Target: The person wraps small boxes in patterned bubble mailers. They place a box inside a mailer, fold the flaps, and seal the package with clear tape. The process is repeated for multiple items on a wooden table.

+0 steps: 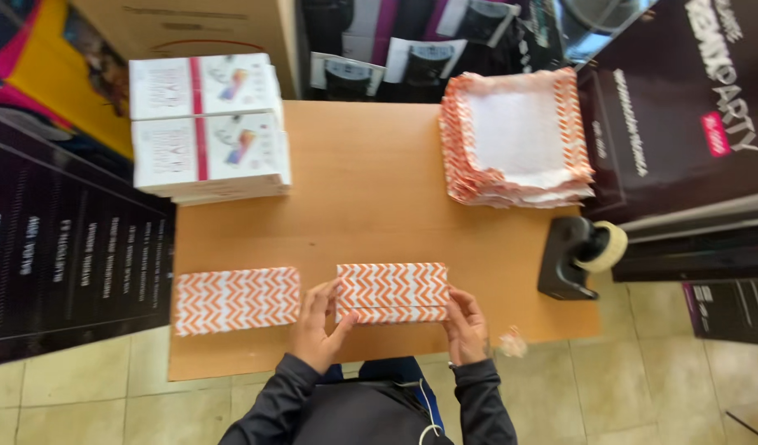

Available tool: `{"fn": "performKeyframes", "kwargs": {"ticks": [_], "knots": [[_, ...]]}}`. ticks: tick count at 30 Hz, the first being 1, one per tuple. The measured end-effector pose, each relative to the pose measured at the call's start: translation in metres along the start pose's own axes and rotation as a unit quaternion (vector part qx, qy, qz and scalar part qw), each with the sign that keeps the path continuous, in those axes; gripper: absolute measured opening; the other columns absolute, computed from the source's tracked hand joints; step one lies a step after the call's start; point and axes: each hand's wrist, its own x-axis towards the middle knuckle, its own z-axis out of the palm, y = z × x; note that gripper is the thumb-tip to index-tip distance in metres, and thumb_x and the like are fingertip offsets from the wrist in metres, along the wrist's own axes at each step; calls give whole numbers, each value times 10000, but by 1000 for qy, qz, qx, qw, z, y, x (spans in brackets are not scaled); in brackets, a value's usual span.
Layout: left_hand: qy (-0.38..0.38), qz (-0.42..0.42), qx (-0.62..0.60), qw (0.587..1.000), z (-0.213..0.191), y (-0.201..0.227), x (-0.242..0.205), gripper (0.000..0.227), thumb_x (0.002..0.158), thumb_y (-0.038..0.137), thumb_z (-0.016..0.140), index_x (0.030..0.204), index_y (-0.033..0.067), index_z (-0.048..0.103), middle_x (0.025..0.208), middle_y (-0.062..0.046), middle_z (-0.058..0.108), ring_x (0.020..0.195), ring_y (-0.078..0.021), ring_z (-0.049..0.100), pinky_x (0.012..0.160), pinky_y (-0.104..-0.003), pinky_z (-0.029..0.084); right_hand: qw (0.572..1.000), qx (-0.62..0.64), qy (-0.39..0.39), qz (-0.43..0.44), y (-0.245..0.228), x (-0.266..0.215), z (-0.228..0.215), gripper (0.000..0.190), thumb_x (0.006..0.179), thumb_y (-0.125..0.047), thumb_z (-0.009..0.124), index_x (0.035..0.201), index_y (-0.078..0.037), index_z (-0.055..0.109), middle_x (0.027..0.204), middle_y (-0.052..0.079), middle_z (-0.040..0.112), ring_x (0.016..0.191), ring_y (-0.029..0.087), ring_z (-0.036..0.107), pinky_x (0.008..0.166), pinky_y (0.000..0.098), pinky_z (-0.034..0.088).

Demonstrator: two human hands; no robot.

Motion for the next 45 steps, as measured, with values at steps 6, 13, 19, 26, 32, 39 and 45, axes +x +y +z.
{"fn": "performKeyframes", "kwargs": {"ticks": [6,13,19,26,32,39,45], "knots": [[-86,-53,244,964,59,0,11,650,822,567,716,1365,246,562,1414,-3,495,1281,-205,549,1011,-435,473,988,-99,-99,-68,-71,5,3,473,826,63,728,1280,8,608,1370,227,652,1175,301,674,959,395,580],[-11,151,187,971,109,115,24,635,848,447,767,1381,188,540,1499,-150,433,1412,-371,455,1110,-518,412,943,-238,-138,-188,-153,-5,29,380,879,-21,693,1249,6,612,1333,221,657,1250,290,653,1034,348,557],[19,241,103,965,128,169,32,652,823,378,851,1377,181,571,1399,-102,554,1259,-278,628,1021,-406,510,889,-280,-195,-306,-188,-11,32,390,851,48,704,1202,-48,564,1208,181,636,1176,300,671,996,359,573],[25,157,65,985,136,180,24,463,721,343,918,1121,232,714,1075,4,599,807,-127,694,734,-271,628,899,-216,-249,-289,-205,-11,21,390,910,-48,688,1255,-49,508,1263,240,580,1199,371,677,978,394,588],[18,135,76,988,135,195,20,365,749,401,884,1026,229,720,1032,22,611,815,-105,674,761,-259,614,903,-233,-257,-253,-198,-1,-1,342,951,-165,688,1249,-81,541,1241,212,628,1199,322,633,936,369,566],[5,108,131,985,130,198,23,131,863,377,771,946,278,788,1064,104,741,731,-87,667,672,-243,550,851,-317,-253,-334,-202,-5,-1,285,932,-161,733,1168,-136,574,1189,194,676,1082,289,708,787,301,601],[8,45,203,978,140,195,22,92,863,384,746,857,293,734,1109,175,729,766,-83,692,619,-316,530,820,-341,-224,-402,-192,-9,3,259,918,-132,751,1126,-113,598,1165,185,688,1050,311,740,842,349,630]]}}
